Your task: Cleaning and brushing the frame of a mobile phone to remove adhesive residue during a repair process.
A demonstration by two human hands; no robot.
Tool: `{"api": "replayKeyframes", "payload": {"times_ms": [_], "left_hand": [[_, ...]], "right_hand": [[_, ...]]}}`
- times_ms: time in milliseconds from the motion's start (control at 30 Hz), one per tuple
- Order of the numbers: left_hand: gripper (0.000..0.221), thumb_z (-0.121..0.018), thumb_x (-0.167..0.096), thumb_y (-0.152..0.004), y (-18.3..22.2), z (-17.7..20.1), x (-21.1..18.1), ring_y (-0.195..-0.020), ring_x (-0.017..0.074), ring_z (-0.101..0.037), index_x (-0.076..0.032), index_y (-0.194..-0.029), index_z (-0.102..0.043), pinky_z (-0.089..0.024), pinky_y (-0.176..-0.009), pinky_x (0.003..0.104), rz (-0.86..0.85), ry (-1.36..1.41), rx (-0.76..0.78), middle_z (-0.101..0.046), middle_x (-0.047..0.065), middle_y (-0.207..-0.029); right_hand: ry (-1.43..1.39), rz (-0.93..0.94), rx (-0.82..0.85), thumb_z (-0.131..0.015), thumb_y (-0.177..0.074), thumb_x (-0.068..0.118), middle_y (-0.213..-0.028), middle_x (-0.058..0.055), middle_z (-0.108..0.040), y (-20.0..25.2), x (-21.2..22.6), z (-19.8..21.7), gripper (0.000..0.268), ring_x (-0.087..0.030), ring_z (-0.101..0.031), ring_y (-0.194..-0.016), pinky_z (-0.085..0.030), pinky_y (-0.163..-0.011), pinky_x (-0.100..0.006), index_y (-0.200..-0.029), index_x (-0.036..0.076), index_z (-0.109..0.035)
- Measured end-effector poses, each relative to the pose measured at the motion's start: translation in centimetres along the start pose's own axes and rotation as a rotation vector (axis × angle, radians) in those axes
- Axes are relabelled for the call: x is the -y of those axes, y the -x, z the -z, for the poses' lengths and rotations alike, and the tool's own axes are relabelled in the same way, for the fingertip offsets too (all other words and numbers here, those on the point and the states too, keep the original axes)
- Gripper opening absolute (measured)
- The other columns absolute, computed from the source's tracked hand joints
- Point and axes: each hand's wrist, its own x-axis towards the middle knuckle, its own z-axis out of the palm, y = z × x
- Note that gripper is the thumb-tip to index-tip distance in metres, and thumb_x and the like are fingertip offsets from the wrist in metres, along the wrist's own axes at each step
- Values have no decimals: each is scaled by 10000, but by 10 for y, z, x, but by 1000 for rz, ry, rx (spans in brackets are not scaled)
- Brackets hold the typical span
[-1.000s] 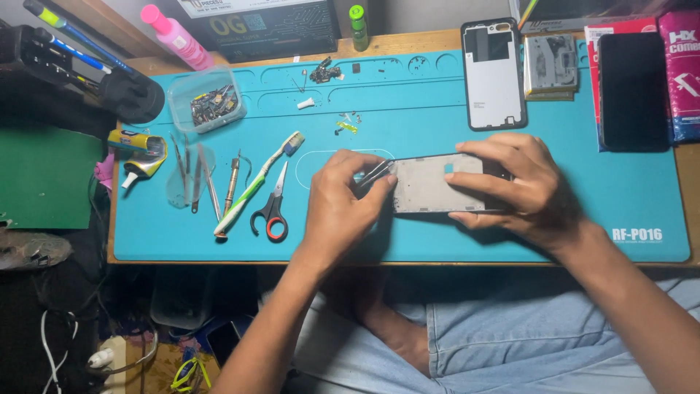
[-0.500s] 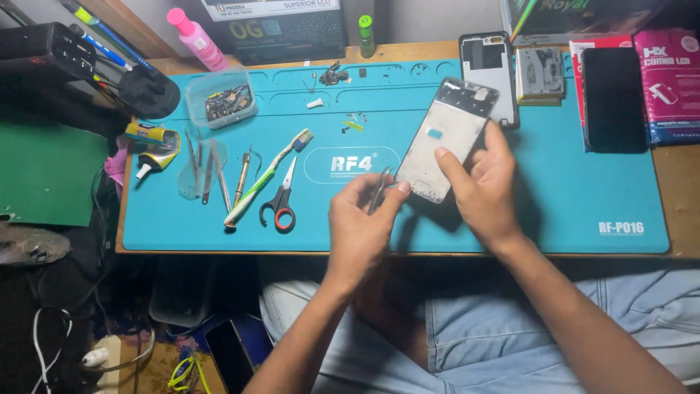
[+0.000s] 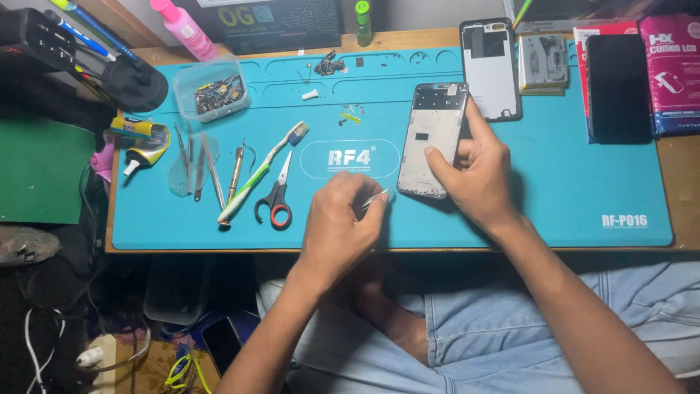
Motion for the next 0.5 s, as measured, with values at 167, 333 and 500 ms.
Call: {"api": "replayKeyframes", "payload": {"times_ms": [167, 333, 500], "left_hand": [[85, -823, -142, -880, -2, -2, 0, -697, 344, -724, -73, -885, -775, -558, -597, 404, -4, -4, 25, -679, 125, -730], [94, -835, -145, -877, -2, -2, -3, -699, 346, -725, -71, -875, -776, -554, -594, 404, 17, 3, 38, -678, 124, -725], [75, -819, -122, -890, -2, -1, -4, -692, 336, -723, -62, -873, -776, -557, -590, 393, 8, 18, 43, -684, 139, -720]], "right_hand": [[-51, -80, 56, -702, -958, -28, -838, -270, -763, -5, -14, 8, 829, -270, -781, -724, -664, -570, -382, -1692, -53, -317], [-68, -142, 115, -706, -934, -23, -793, -234, -763, -9, -15, 14, 857, -244, -782, -685, -668, -549, -365, -1702, -14, -325], [10, -67, 102, -730, -946, -26, -692, -174, -695, -7, -26, 19, 907, -142, -612, -496, -499, -420, -257, -1718, -56, -255]]}}
